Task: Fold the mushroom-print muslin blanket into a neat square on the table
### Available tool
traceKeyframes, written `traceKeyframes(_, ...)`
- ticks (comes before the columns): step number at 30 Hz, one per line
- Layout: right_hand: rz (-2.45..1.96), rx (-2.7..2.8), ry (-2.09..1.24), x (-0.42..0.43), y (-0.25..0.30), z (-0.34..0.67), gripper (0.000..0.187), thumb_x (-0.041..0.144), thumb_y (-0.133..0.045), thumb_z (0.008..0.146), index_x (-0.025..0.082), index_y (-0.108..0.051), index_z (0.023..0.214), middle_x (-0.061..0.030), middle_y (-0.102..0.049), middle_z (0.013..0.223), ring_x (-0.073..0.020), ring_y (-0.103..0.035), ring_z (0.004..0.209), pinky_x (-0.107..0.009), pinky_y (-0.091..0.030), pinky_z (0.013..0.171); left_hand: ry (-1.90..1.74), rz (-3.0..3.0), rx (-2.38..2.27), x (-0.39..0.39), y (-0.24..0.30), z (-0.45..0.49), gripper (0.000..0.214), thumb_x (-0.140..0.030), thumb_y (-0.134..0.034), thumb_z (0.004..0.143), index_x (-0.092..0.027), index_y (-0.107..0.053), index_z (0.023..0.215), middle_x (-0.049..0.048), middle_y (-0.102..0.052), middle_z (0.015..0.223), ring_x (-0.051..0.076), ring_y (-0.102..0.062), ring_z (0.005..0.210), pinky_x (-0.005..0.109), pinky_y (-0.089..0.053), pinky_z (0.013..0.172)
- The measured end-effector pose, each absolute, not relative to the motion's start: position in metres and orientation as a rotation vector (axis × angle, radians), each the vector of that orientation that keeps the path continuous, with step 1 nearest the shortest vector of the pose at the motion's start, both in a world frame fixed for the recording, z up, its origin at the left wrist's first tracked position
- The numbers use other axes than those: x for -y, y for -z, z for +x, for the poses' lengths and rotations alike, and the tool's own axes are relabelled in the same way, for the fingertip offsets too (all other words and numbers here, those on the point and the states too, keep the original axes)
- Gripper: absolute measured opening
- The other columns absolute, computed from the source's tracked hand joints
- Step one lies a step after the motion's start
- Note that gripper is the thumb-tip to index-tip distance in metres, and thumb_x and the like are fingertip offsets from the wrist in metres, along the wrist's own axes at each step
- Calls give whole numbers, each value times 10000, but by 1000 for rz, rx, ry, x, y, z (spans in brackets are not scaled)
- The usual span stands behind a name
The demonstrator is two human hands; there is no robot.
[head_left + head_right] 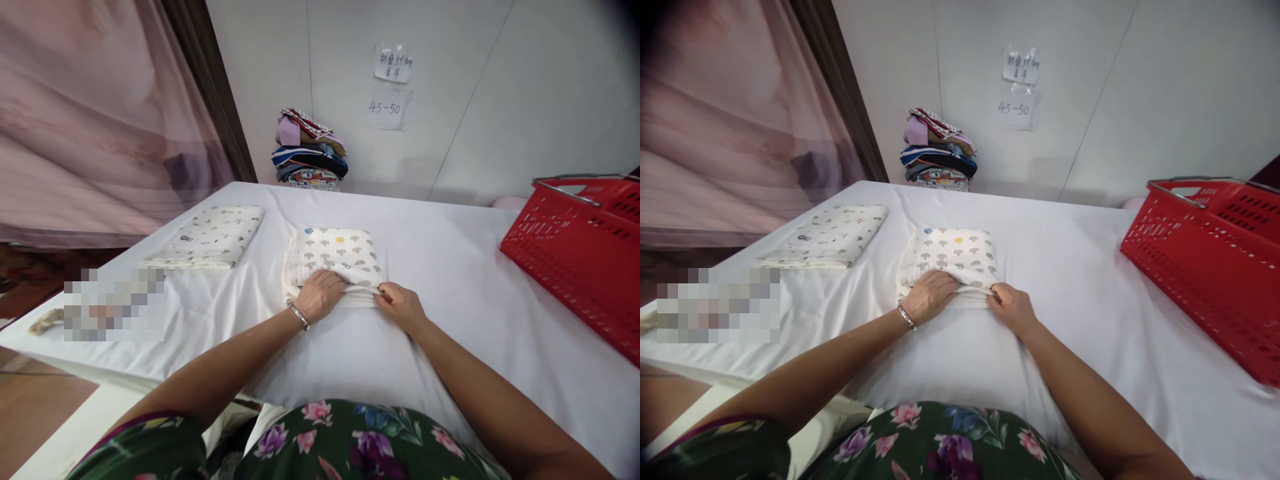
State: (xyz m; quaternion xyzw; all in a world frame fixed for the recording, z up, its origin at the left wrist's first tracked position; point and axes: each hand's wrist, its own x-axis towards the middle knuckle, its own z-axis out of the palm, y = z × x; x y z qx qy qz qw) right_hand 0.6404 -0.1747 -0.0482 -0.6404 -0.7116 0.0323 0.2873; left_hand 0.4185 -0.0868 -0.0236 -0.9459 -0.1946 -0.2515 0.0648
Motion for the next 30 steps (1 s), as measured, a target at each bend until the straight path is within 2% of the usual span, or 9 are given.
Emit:
traceKeyframes(7,-1670,1958,-108,174,47,643,138,255,-418,809,209,-506,714,17,-552,696,-118,-490,635,-230,-310,572,864,-2861,600,77,23,416,237,-136,-371,879,-177,-602,916,46,-645,823,155,-567,812,328,-421,779)
traceKeyframes(12,-1631,1981,-117,174,47,644,153,262,-406,819,209,-491,704,10,-553,702,-120,-484,634,-230,-315,575,931,-2829,667,69,25,417,223,-127,-373,866,-171,-586,816,37,-622,720,147,-560,714,318,-430,755)
traceKeyframes(18,-1611,1987,-137,174,46,646,149,264,-419,819,207,-486,699,21,-532,685,-111,-470,621,-226,-312,575,889,-2839,533,74,28,417,260,-61,-376,823,-184,-605,809,39,-640,944,159,-551,875,343,-392,824)
traceKeyframes(23,-1603,1988,-142,173,48,646,152,279,-430,824,207,-491,705,20,-527,679,-112,-471,624,-226,-312,578,750,-2914,590,86,26,423,178,-219,-499,811,-198,-596,959,60,-586,1046,200,-511,951,388,-357,875)
traceKeyframes(25,-1611,1985,-147,173,48,646,146,273,-431,822,207,-491,706,21,-527,682,-110,-471,623,-224,-313,579,722,-2916,621,87,26,428,194,-289,-540,800,-198,-592,963,67,-572,1049,211,-501,953,397,-352,876)
traceKeyframes(30,-1621,1989,-160,173,46,646,151,278,-413,832,210,-499,727,17,-526,678,-117,-467,618,-225,-324,581,725,-2892,685,87,25,437,163,-320,-523,824,-196,-604,893,64,-568,1004,212,-490,938,399,-348,858)
